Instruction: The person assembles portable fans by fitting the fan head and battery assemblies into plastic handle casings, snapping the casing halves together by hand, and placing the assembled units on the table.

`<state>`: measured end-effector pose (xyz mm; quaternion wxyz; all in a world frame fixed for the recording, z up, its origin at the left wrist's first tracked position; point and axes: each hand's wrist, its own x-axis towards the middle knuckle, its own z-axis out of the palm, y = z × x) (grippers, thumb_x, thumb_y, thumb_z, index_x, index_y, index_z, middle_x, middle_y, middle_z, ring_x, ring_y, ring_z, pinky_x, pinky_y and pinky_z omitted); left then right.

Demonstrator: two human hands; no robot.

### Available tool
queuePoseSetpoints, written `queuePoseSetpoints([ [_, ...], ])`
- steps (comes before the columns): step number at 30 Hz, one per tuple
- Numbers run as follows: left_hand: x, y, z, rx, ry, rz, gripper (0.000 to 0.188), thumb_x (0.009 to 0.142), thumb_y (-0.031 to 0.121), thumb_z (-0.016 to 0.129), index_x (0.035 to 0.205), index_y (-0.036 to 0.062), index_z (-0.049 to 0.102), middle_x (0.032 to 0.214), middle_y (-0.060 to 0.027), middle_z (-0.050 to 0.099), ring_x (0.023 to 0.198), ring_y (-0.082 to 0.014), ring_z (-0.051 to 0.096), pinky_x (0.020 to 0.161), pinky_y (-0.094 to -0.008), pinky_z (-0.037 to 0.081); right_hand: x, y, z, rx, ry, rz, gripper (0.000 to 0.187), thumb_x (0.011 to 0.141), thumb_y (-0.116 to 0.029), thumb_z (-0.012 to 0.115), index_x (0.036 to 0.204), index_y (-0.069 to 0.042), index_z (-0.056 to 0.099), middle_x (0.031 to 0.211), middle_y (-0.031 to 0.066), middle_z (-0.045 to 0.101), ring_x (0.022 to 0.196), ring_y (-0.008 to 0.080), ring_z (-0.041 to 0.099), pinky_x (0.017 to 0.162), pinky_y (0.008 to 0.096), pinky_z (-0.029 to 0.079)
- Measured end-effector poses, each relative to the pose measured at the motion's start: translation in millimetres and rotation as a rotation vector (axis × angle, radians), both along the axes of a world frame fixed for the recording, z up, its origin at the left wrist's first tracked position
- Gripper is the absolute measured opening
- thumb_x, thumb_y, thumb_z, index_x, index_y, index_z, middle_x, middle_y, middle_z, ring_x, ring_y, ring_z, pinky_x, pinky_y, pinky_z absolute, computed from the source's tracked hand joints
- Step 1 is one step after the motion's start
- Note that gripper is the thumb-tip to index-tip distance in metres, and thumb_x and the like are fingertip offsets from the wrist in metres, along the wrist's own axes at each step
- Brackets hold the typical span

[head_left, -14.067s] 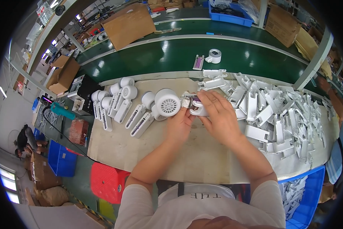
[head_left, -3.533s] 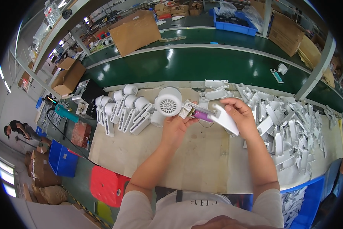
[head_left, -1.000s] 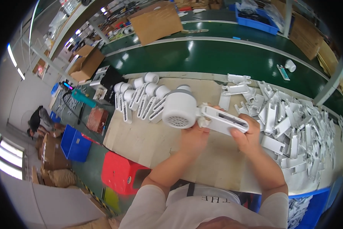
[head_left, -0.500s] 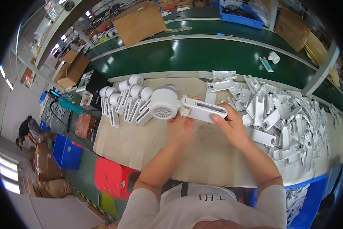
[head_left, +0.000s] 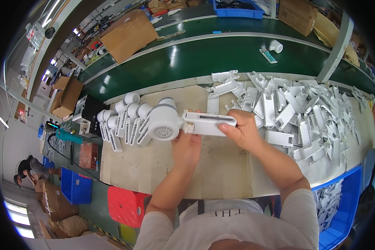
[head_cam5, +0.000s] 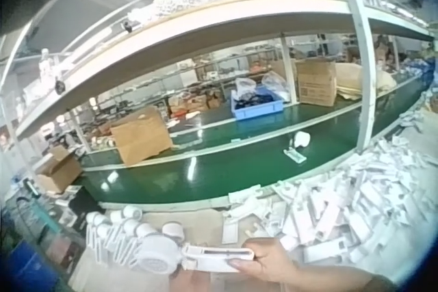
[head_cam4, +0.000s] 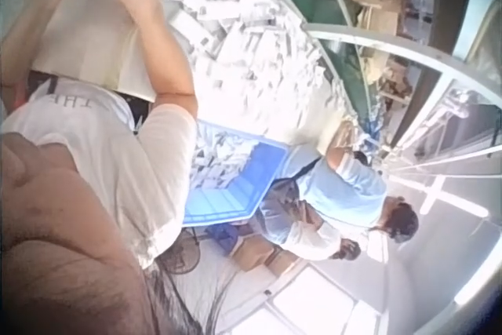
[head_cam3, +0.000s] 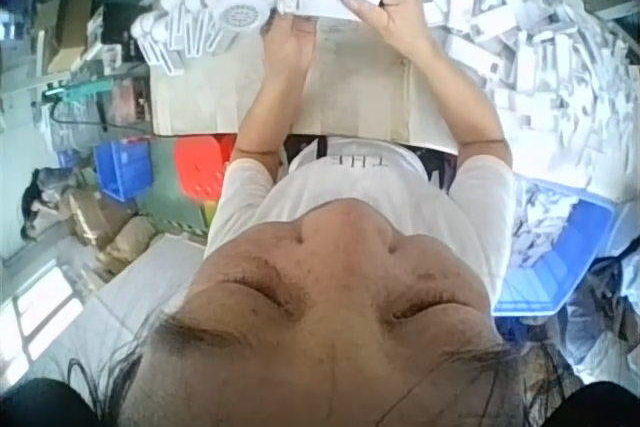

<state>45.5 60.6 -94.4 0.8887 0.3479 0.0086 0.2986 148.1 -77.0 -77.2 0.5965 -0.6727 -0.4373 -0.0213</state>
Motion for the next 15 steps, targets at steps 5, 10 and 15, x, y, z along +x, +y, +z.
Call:
queuePoseSetpoints([
  [5,14,12,-8,-0.137,0.149,-0.045,0.035,0.090,0.020,0.053,0.120,0.0035,0.046,0.123,-0.0085,0.051,0.115,-0.0214,0.049,0.097,-0.0388,0.043,-4,10,-4,-0.196,0.177,-0.038,0.040,0.076,-0.036,0.068,0.070,0.000,0.052,0.062,0.0096,0.053,0.055,0.0184,0.052,0.051,0.0306,0.041],
  [10,18,11,-8,-0.162,0.197,-0.103,0.033,0.093,0.027,0.046,0.119,0.0055,0.046,0.120,-0.0078,0.051,0.111,-0.0212,0.050,0.096,-0.0385,0.042,-12,3,12,-0.339,-0.018,-0.100,0.042,0.073,-0.038,0.071,0.081,0.001,0.055,0.068,0.0121,0.058,0.062,0.0201,0.059,0.056,0.0298,0.046],
  [15,15,14,-15,-0.205,0.206,-0.067,0.032,0.092,0.022,0.048,0.121,0.0079,0.047,0.124,-0.0086,0.050,0.114,-0.0210,0.050,0.096,-0.0388,0.043,-10,5,-1,-0.250,0.092,0.009,0.035,0.075,-0.031,0.069,0.087,-0.001,0.058,0.068,0.0089,0.058,0.060,0.0152,0.056,0.055,0.0277,0.045],
])
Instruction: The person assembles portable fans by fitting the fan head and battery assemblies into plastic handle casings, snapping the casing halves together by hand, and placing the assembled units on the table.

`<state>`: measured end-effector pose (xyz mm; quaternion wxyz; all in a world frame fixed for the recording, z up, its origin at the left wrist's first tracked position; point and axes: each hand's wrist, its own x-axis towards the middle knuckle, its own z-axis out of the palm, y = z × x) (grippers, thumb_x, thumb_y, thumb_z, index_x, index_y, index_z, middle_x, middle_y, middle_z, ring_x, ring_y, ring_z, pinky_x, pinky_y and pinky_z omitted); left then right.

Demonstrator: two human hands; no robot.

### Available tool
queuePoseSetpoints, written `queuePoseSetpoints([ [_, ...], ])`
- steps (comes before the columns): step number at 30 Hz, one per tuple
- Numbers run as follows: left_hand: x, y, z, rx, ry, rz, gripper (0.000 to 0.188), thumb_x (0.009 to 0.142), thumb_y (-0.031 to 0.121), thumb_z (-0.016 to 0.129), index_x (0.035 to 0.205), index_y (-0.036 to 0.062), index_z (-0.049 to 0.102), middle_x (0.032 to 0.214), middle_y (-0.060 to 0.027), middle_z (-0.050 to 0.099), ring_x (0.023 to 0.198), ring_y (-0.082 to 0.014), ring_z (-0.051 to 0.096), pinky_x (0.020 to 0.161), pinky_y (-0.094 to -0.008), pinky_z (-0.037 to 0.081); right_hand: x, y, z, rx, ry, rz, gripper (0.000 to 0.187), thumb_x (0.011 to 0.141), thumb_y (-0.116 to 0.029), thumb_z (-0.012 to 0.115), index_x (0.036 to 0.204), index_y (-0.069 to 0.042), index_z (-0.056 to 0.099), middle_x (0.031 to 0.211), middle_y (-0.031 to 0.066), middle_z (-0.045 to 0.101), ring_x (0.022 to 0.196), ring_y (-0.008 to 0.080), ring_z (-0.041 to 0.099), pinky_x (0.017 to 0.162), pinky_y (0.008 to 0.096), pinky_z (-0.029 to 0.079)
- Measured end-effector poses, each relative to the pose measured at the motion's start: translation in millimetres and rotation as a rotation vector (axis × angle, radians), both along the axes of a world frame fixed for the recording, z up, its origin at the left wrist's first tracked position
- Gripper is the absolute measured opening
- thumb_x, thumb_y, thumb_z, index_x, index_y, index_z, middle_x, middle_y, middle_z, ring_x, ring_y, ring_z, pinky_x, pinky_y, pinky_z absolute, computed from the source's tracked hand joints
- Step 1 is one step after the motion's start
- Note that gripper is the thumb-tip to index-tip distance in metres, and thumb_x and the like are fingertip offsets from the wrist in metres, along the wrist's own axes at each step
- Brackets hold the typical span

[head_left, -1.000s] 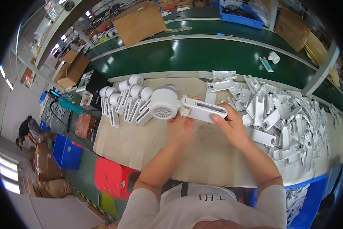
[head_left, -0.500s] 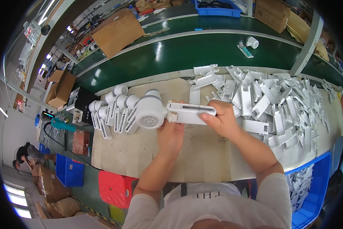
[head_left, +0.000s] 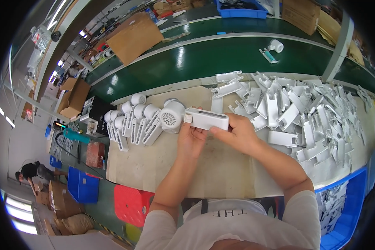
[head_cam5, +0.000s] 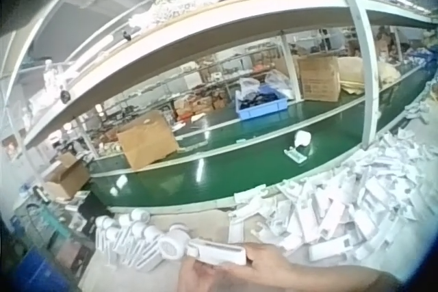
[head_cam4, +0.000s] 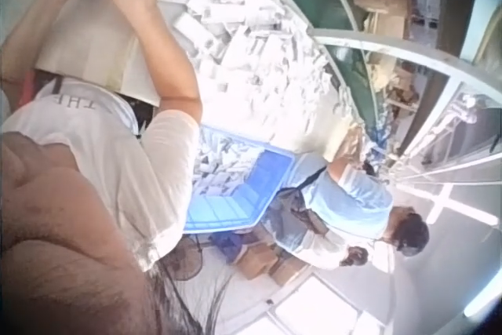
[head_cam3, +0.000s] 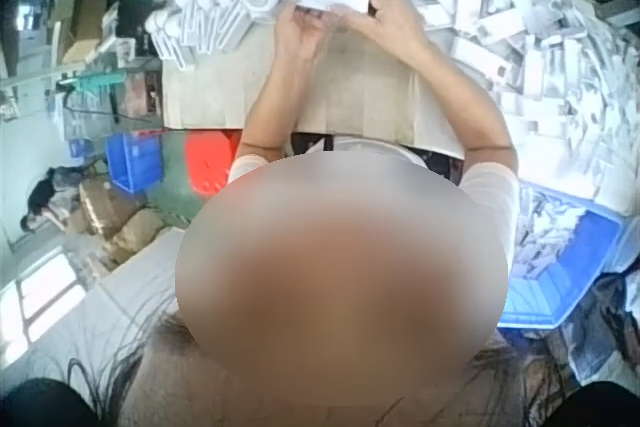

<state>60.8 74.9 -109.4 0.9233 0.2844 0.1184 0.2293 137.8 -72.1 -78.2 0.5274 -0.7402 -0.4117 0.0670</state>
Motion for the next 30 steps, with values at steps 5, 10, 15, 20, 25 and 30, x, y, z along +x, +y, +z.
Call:
queuePoseSetpoints([
  [5,-4,7,17,0.388,-0.071,0.077,0.029,0.087,0.009,0.053,0.115,0.0026,0.053,0.114,-0.0125,0.058,0.107,-0.0227,0.056,0.093,-0.0378,0.045,23,-6,-9,-0.084,0.201,0.248,0.035,0.079,-0.029,0.065,0.103,-0.003,0.059,0.078,0.0069,0.060,0.067,0.0152,0.056,0.062,0.0281,0.045],
  [10,-55,24,48,1.818,0.480,0.017,0.033,0.070,0.015,0.063,0.102,0.0067,0.059,0.080,-0.0150,0.060,0.077,-0.0311,0.058,0.072,-0.0388,0.045,31,-8,-9,-0.015,0.303,0.233,0.030,0.081,-0.009,0.062,0.110,-0.005,0.056,0.073,0.0002,0.051,0.065,0.0078,0.047,0.060,0.0219,0.040],
  [15,-105,65,25,2.024,0.632,0.035,0.035,0.069,0.012,0.062,0.103,0.0053,0.058,0.084,-0.0129,0.060,0.080,-0.0339,0.056,0.071,-0.0403,0.045,34,-2,-16,-0.094,0.189,0.250,0.023,0.080,-0.008,0.063,0.103,-0.004,0.060,0.073,0.0003,0.052,0.064,0.0078,0.047,0.059,0.0212,0.040],
  [20,-157,119,14,1.680,0.690,0.049,0.035,0.071,0.013,0.063,0.105,0.0050,0.060,0.092,-0.0157,0.062,0.081,-0.0292,0.060,0.072,-0.0334,0.047,30,-2,-26,-0.119,0.187,0.235,0.020,0.079,-0.007,0.063,0.099,-0.003,0.062,0.076,0.0013,0.056,0.066,0.0076,0.049,0.060,0.0212,0.041],
  [25,-197,188,11,1.379,1.025,0.867,0.030,0.074,0.017,0.064,0.100,0.0018,0.061,0.083,-0.0174,0.064,0.072,-0.0286,0.062,0.068,-0.0342,0.048,21,3,-27,-0.157,0.167,0.226,0.018,0.081,-0.003,0.060,0.099,-0.003,0.061,0.074,-0.0028,0.053,0.064,0.0046,0.046,0.059,0.0195,0.040],
  [30,-220,272,2,1.551,1.549,0.893,0.034,0.072,0.027,0.062,0.089,-0.0024,0.062,0.084,-0.0259,0.062,0.081,-0.0389,0.061,0.073,-0.0439,0.048,16,6,-22,-0.156,0.097,0.229,0.017,0.081,-0.003,0.060,0.097,-0.003,0.062,0.077,0.0008,0.055,0.065,0.0073,0.049,0.060,0.0206,0.041],
])
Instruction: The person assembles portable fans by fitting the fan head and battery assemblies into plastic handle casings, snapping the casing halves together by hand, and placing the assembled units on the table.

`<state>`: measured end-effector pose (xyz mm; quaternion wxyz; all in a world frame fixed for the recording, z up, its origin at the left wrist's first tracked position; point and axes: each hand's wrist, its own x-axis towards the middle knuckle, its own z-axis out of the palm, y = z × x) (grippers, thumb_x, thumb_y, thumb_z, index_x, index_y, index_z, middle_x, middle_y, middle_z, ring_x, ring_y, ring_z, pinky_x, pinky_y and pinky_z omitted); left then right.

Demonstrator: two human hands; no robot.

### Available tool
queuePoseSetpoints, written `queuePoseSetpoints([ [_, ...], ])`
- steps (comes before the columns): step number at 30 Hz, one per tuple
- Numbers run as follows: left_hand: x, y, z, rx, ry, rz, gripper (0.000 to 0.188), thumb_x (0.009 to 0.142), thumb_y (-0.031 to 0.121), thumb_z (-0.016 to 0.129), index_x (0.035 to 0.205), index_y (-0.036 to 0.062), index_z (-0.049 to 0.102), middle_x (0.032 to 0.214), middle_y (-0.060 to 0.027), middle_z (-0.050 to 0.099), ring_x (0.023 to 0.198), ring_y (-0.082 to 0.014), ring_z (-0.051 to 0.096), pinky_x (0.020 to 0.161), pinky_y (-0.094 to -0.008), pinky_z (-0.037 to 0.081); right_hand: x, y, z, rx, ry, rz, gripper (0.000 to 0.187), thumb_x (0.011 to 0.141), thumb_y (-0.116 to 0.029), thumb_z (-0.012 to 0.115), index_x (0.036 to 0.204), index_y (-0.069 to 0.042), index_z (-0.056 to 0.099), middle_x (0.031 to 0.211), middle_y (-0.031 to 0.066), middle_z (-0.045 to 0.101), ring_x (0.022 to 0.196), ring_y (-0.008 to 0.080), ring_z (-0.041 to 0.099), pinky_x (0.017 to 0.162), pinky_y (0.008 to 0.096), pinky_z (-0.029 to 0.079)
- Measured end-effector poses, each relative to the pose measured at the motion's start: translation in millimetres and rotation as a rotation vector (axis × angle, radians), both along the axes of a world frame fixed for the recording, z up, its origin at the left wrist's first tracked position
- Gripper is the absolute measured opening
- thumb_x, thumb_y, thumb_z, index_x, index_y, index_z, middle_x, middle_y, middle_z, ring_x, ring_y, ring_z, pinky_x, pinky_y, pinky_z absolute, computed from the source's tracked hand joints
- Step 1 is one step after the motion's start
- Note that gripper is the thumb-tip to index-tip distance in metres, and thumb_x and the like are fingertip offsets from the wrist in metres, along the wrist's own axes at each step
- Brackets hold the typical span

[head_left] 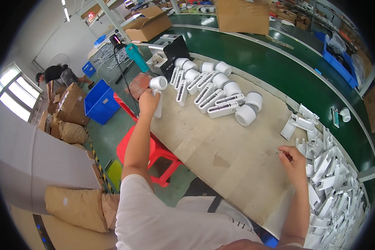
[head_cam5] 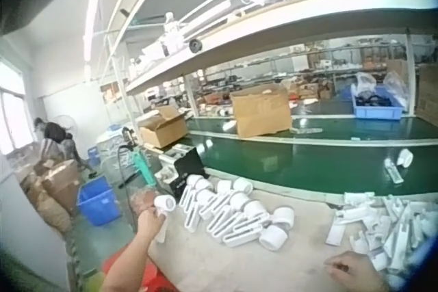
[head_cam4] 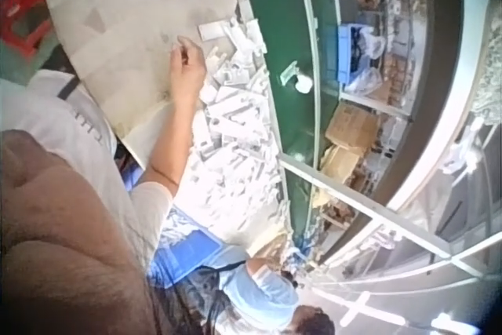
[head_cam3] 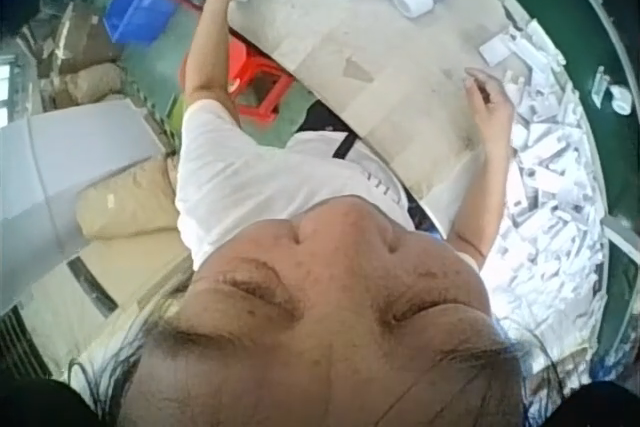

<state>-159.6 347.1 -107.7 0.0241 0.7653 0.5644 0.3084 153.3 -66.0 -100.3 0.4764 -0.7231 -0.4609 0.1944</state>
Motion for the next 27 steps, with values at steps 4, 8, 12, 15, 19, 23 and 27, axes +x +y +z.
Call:
queuePoseSetpoints([
  [4,18,39,-23,0.107,0.193,-0.041,0.034,0.073,0.029,0.064,0.085,-0.0027,0.060,0.083,-0.0241,0.062,0.080,-0.0383,0.061,0.071,-0.0449,0.048,-2,-4,6,-0.022,-0.125,-0.001,0.017,0.079,-0.006,0.060,0.096,-0.006,0.063,0.083,0.0080,0.059,0.070,0.0176,0.056,0.062,0.0270,0.045],
  [8,3,59,-24,0.145,0.278,-0.096,0.037,0.072,0.026,0.066,0.086,-0.0068,0.057,0.084,-0.0260,0.061,0.080,-0.0402,0.059,0.072,-0.0444,0.047,-9,4,29,-0.113,-0.206,0.120,0.015,0.078,-0.015,0.061,0.091,-0.008,0.063,0.083,0.0089,0.060,0.075,0.0256,0.059,0.066,0.0346,0.048],
  [12,42,33,-13,0.369,0.232,-0.117,0.045,0.073,0.019,0.061,0.111,-0.0026,0.050,0.111,-0.0238,0.053,0.103,-0.0391,0.049,0.089,-0.0467,0.038,25,-7,49,-0.066,-0.535,0.066,0.013,0.078,-0.014,0.062,0.088,-0.007,0.063,0.080,0.0088,0.059,0.074,0.0268,0.058,0.064,0.0353,0.048],
  [15,81,-10,-8,0.424,-0.054,-0.408,0.047,0.072,0.008,0.059,0.117,-0.0014,0.048,0.117,-0.0219,0.049,0.108,-0.0372,0.046,0.094,-0.0437,0.035,91,-4,41,-0.212,-0.717,-0.213,0.014,0.079,-0.019,0.060,0.087,-0.008,0.064,0.080,0.0099,0.060,0.080,0.0281,0.058,0.068,0.0377,0.048],
  [19,126,-119,-6,0.034,-0.132,-0.960,0.048,0.069,0.002,0.061,0.116,0.0003,0.051,0.114,-0.0191,0.053,0.108,-0.0352,0.049,0.093,-0.0393,0.039,207,-8,20,-0.602,-0.682,-0.561,0.022,0.083,-0.024,0.051,0.093,-0.009,0.063,0.094,0.0132,0.064,0.087,0.0325,0.060,0.077,0.0415,0.049],
  [23,166,-189,-3,-0.126,-0.075,-1.453,0.036,0.067,0.005,0.066,0.103,0.0063,0.059,0.105,-0.0115,0.059,0.094,-0.0299,0.057,0.079,-0.0381,0.048,280,17,-19,-0.706,-0.455,-0.836,0.036,0.087,-0.034,0.048,0.107,-0.005,0.055,0.104,0.0190,0.061,0.102,0.0367,0.056,0.086,0.0425,0.047],
  [27,180,-191,-26,-0.034,-0.069,-1.579,0.033,0.064,0.003,0.066,0.097,0.0070,0.060,0.101,-0.0084,0.061,0.087,-0.0268,0.059,0.072,-0.0365,0.049,296,41,-28,-0.831,-0.385,-0.863,0.053,0.079,-0.039,0.058,0.117,-0.004,0.048,0.116,0.0207,0.054,0.108,0.0371,0.053,0.088,0.0435,0.045],
])
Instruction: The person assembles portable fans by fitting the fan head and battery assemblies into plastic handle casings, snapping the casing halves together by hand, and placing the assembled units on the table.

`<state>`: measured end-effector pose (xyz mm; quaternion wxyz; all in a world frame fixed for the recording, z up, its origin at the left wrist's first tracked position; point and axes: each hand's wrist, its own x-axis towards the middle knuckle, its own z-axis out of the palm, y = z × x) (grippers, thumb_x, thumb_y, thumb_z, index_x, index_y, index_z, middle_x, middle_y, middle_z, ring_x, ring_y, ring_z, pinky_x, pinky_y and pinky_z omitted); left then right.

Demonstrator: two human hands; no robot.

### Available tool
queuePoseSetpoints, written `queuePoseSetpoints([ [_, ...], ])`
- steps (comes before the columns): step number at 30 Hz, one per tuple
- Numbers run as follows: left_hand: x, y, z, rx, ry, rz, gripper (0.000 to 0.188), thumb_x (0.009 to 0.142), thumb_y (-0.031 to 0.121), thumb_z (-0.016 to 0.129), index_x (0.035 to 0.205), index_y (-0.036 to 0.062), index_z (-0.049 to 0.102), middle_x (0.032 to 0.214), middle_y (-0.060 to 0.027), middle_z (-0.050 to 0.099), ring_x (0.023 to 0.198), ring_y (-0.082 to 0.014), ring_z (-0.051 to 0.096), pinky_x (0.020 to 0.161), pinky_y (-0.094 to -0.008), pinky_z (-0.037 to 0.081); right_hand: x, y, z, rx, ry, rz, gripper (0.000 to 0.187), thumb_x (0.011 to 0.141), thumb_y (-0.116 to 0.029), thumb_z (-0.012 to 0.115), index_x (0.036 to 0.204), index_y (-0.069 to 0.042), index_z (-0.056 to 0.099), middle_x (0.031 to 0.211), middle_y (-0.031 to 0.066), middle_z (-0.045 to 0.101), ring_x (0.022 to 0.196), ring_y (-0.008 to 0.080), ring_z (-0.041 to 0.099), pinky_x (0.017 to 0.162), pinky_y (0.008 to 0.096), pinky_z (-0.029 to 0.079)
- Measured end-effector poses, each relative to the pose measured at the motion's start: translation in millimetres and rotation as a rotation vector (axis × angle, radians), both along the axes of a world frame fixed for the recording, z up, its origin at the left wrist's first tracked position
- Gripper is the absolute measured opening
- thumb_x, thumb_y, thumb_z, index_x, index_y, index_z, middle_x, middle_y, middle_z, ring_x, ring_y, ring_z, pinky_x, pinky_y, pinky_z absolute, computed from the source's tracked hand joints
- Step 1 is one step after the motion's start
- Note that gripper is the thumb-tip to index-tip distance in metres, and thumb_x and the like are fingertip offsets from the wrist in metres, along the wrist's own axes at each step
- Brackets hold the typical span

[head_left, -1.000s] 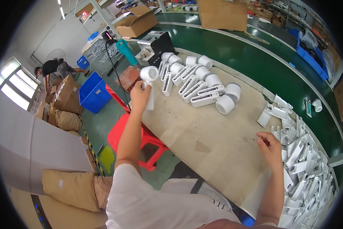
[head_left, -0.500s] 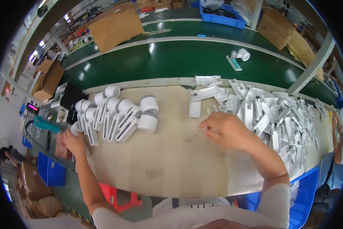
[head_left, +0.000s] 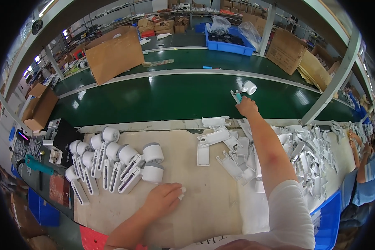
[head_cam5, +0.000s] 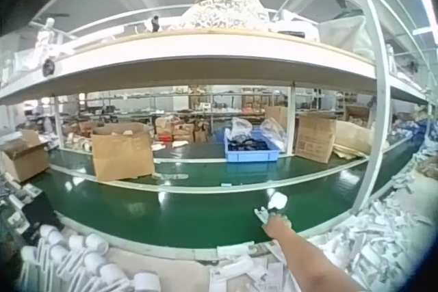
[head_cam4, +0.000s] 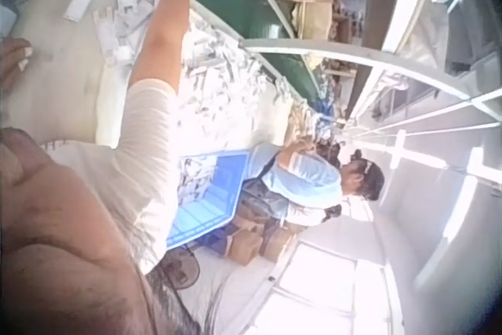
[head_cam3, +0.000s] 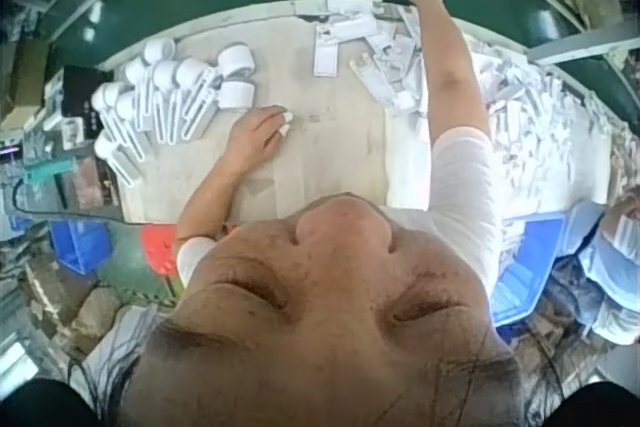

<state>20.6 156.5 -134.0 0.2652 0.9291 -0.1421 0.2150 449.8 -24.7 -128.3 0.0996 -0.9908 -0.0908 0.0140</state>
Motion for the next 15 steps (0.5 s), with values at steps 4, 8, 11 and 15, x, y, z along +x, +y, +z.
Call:
queuePoseSetpoints([
  [4,2,10,-9,0.062,-0.007,-0.045,0.030,0.068,0.007,0.065,0.098,0.0090,0.061,0.102,-0.0059,0.061,0.084,-0.0232,0.060,0.072,-0.0347,0.049,27,-8,-12,0.062,-0.220,-0.057,0.038,0.075,-0.025,0.063,0.104,-0.003,0.054,0.103,0.0193,0.059,0.089,0.0323,0.061,0.074,0.0399,0.050],
  [8,2,5,-12,0.001,-0.014,-0.076,0.028,0.068,0.006,0.063,0.096,0.0089,0.061,0.097,-0.0071,0.062,0.083,-0.0246,0.060,0.071,-0.0346,0.049,17,-8,16,0.532,0.375,-0.111,0.019,0.071,-0.017,0.063,0.078,-0.001,0.056,0.059,0.0067,0.051,0.042,0.0179,0.047,0.034,0.0316,0.033],
  [11,-2,-7,3,-0.198,0.138,-0.006,0.024,0.072,0.005,0.061,0.095,0.0084,0.061,0.096,-0.0093,0.062,0.084,-0.0251,0.060,0.072,-0.0332,0.049,-27,-7,55,1.070,0.504,0.068,0.018,0.078,-0.015,0.061,0.086,-0.005,0.048,0.060,0.0005,0.043,0.047,0.0084,0.039,0.041,0.0227,0.032],
  [15,24,-19,26,-0.955,0.545,-0.019,0.026,0.090,0.019,0.045,0.101,0.0006,0.059,0.100,-0.0127,0.063,0.091,-0.0242,0.061,0.080,-0.0327,0.047,-118,-1,86,1.032,0.522,0.403,0.036,0.077,-0.015,0.061,0.107,-0.001,0.047,0.071,0.0011,0.047,0.056,0.0073,0.043,0.048,0.0218,0.035],
])
